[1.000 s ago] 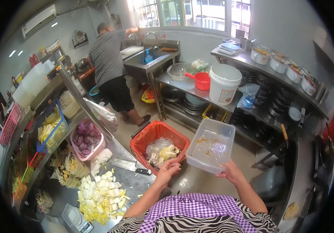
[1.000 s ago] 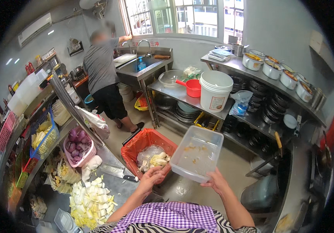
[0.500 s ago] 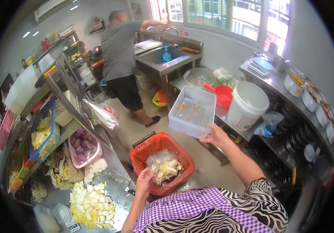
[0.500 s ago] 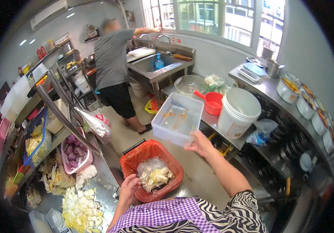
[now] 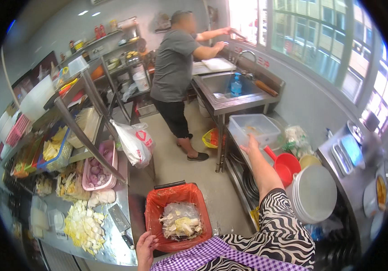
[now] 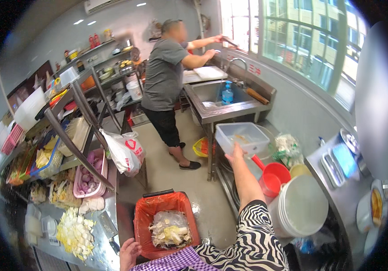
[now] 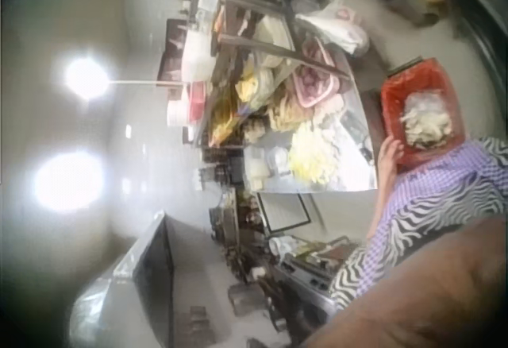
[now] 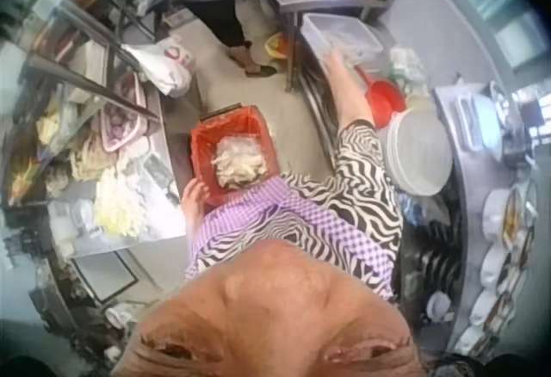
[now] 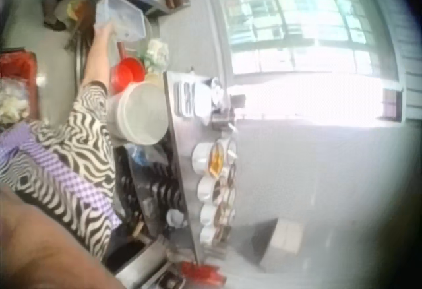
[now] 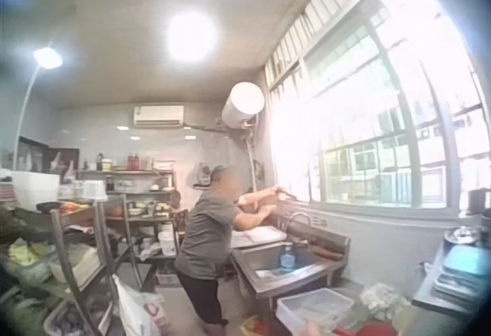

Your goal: The person assembles salads by hand in a commercial kitchen. They place chopped vegetables and other ingredients into clear plastic containers on a digital scale, then hand the filled containers to a coworker. The process is repeated for multiple containers.

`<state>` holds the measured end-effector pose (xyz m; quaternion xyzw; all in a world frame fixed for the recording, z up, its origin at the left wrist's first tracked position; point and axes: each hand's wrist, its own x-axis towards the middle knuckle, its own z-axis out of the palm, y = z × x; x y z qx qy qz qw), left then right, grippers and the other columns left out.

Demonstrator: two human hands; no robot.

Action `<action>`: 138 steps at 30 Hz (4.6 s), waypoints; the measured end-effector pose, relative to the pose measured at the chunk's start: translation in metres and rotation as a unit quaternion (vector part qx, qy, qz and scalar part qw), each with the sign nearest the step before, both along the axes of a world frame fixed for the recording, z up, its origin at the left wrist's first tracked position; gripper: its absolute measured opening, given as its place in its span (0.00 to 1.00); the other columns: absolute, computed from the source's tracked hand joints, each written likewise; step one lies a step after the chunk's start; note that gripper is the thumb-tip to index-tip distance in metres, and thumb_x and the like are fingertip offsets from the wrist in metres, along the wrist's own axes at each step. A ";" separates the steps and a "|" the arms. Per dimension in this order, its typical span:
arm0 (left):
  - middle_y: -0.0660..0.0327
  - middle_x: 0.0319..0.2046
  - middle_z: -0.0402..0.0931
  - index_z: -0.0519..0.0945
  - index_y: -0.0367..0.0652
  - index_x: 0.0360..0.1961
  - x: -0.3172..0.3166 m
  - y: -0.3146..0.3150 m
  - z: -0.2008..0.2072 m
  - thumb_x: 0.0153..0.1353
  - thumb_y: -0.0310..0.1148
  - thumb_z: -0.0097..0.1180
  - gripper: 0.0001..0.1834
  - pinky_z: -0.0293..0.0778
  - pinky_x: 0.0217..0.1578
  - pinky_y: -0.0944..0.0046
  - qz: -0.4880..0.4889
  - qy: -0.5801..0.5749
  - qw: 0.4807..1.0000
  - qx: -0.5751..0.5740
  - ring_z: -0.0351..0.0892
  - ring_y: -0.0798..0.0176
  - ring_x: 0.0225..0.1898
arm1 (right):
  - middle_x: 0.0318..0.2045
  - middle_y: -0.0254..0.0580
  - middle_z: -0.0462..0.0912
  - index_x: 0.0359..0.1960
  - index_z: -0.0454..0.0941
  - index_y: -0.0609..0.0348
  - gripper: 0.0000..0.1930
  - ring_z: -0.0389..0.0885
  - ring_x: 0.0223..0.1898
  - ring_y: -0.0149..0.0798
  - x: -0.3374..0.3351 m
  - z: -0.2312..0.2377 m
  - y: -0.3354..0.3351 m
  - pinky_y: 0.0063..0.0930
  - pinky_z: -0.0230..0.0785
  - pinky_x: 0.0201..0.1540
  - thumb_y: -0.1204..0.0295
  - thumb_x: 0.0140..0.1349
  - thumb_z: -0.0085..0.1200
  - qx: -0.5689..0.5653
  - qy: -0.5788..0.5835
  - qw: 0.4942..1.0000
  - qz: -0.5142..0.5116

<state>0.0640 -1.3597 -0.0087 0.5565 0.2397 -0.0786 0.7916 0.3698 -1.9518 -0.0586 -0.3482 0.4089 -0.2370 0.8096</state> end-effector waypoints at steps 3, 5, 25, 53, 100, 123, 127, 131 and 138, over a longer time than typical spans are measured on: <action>0.58 0.42 0.79 0.71 0.42 0.57 -0.026 -0.019 0.034 0.65 0.30 0.55 0.20 0.77 0.42 0.65 0.030 0.046 0.997 0.059 0.79 0.64 0.41 | 0.70 0.49 0.49 0.71 0.30 0.49 0.53 0.61 0.64 0.56 0.025 -0.037 -0.009 0.64 0.66 0.55 0.55 0.57 0.60 0.037 0.019 0.998 -0.044; 0.58 0.36 0.80 0.72 0.38 0.52 -0.058 -0.003 0.008 0.63 0.28 0.56 0.17 0.77 0.33 0.67 0.103 0.059 0.992 0.041 0.81 0.65 0.34 | 0.72 0.46 0.45 0.72 0.29 0.49 0.53 0.56 0.67 0.56 0.039 -0.049 0.018 0.66 0.58 0.61 0.47 0.59 0.56 0.038 0.038 0.995 -0.085; 0.63 0.43 0.76 0.71 0.42 0.58 -0.281 0.288 -0.022 0.63 0.39 0.58 0.24 0.71 0.42 0.70 0.319 -0.009 0.947 0.038 0.75 0.69 0.42 | 0.52 0.35 0.77 0.60 0.69 0.51 0.22 0.76 0.47 0.33 -0.114 -0.019 0.522 0.30 0.70 0.48 0.57 0.69 0.47 0.079 -0.175 0.843 0.503; 0.63 0.39 0.78 0.70 0.43 0.56 -0.181 0.923 -0.039 0.61 0.34 0.58 0.22 0.73 0.41 0.64 0.479 -0.021 0.877 0.043 0.79 0.68 0.38 | 0.45 0.49 0.79 0.47 0.77 0.58 0.15 0.73 0.51 0.53 -0.224 -0.023 1.369 0.41 0.66 0.56 0.78 0.56 0.53 -0.446 -0.478 0.241 0.717; 0.33 0.63 0.54 0.51 0.39 0.69 -0.035 1.207 -0.450 0.59 0.30 0.53 0.39 0.66 0.60 0.48 0.301 0.243 0.902 0.194 0.64 0.33 0.61 | 0.68 0.61 0.56 0.68 0.57 0.59 0.33 0.51 0.69 0.68 -0.236 -0.083 1.558 0.61 0.41 0.68 0.48 0.70 0.30 -0.673 -0.370 -0.038 0.639; 0.47 0.50 0.74 0.73 0.37 0.56 0.015 1.256 -0.368 0.60 0.30 0.54 0.22 0.73 0.46 0.52 0.095 0.124 0.923 0.350 0.77 0.41 0.47 | 0.64 0.42 0.68 0.60 0.72 0.53 0.28 0.60 0.67 0.50 -0.223 -0.057 1.566 0.47 0.55 0.63 0.60 0.56 0.60 -0.613 -0.318 0.044 0.722; 0.53 0.41 0.78 0.78 0.37 0.48 -0.085 1.252 -0.221 0.61 0.26 0.48 0.14 0.74 0.43 0.57 0.295 0.040 0.885 0.359 0.80 0.53 0.41 | 0.68 0.43 0.60 0.63 0.67 0.55 0.31 0.55 0.70 0.49 -0.222 -0.054 1.560 0.47 0.52 0.67 0.63 0.57 0.59 -0.590 -0.327 0.075 0.735; 0.47 0.51 0.72 0.73 0.34 0.54 -0.196 1.298 -0.151 0.59 0.30 0.53 0.22 0.59 0.58 0.47 0.295 0.104 0.654 0.689 0.67 0.43 0.55 | 0.70 0.43 0.56 0.65 0.63 0.56 0.33 0.51 0.71 0.47 -0.222 -0.058 1.553 0.44 0.47 0.70 0.63 0.58 0.58 -0.586 -0.335 0.089 0.733; 0.37 0.62 0.61 0.56 0.33 0.67 -0.260 1.296 -0.168 0.46 0.55 0.65 0.55 0.56 0.64 0.49 0.126 0.363 0.761 0.522 0.58 0.38 0.65 | 0.69 0.48 0.57 0.65 0.61 0.58 0.31 0.50 0.71 0.52 -0.225 -0.057 1.549 0.48 0.45 0.70 0.64 0.61 0.56 -0.551 -0.401 0.156 0.715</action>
